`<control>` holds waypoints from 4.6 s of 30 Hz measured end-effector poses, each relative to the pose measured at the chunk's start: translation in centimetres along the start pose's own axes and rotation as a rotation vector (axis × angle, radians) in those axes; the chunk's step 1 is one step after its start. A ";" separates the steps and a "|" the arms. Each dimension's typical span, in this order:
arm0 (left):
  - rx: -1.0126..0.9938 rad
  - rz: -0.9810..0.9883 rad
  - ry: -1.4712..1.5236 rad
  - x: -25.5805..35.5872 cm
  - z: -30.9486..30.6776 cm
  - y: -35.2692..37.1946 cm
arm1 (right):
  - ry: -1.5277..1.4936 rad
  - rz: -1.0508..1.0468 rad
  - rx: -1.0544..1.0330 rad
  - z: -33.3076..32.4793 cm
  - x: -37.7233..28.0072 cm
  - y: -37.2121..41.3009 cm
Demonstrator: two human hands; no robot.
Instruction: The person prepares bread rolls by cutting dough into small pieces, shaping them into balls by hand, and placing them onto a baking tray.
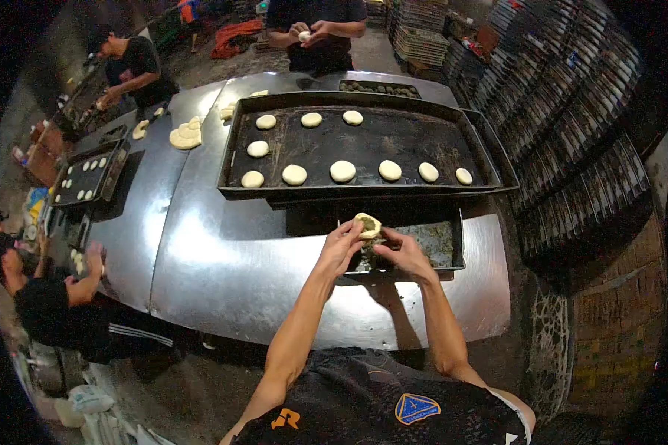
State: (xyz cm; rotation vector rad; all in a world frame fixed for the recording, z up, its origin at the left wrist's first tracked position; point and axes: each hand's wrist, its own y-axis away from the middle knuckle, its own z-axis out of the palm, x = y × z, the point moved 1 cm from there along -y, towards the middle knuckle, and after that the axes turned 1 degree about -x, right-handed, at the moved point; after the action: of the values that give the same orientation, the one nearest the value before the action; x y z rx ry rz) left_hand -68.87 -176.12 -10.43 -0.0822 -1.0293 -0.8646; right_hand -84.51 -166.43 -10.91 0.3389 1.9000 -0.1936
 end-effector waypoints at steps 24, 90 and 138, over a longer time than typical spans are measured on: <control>-0.117 0.089 0.089 1.0 -2.0 5.8 | 0.115 -0.389 -0.044 3.7 -9.7 1.0; 0.873 0.597 0.162 -1.9 -19.0 25.1 | 0.389 -0.809 0.347 9.1 -17.2 -19.8; 0.886 0.740 -0.338 -3.5 -3.3 30.2 | -0.260 -0.955 -1.439 30.0 -3.9 17.9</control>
State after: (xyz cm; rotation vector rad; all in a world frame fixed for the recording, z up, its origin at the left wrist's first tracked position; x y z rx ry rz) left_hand -47.31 -155.09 -5.23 0.1433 -1.4809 0.3240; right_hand -50.78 -158.97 -17.14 -1.4733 1.3640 0.4907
